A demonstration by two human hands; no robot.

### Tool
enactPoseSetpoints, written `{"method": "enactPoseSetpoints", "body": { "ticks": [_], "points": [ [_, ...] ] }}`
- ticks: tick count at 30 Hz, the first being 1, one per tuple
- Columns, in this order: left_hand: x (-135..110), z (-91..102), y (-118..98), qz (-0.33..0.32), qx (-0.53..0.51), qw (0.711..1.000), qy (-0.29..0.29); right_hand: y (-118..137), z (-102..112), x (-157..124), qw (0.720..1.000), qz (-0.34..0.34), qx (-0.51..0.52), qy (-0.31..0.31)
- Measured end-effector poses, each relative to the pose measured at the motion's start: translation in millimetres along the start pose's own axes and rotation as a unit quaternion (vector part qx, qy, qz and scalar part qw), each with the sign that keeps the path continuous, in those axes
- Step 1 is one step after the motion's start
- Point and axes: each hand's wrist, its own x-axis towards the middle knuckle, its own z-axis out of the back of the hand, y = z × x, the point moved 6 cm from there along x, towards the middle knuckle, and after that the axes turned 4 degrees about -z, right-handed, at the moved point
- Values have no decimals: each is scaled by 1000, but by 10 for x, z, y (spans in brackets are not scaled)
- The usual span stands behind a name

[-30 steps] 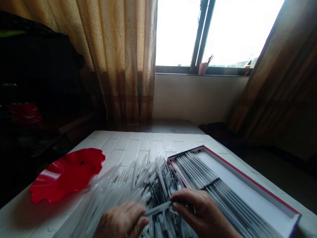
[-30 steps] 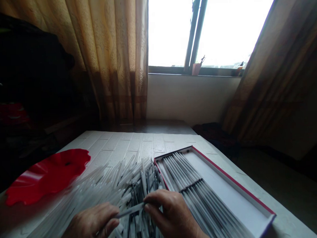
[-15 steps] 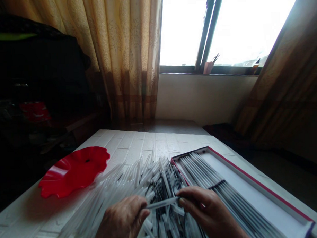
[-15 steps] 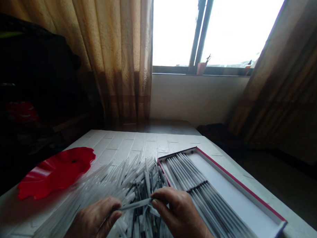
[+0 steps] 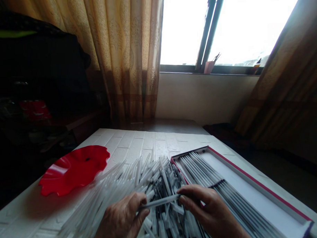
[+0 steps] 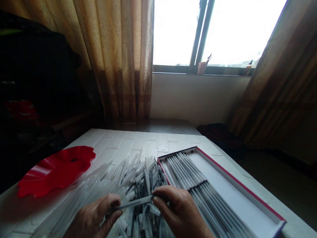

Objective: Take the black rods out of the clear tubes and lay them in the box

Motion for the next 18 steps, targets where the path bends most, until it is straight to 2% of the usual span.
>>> {"method": "enactPoseSetpoints", "body": {
  "ticks": [5,10,18],
  "points": [
    [49,49,-24,-23,9,999,-20,37,9,23,1000,3,1,0],
    [48,36,-12,-26,12,1000,-7,28,11,10,1000,5,5,-4],
    [57,51,-7,-4,-2,1000,-29,-15,10,4,1000,-4,1,-10]
  ]
}}
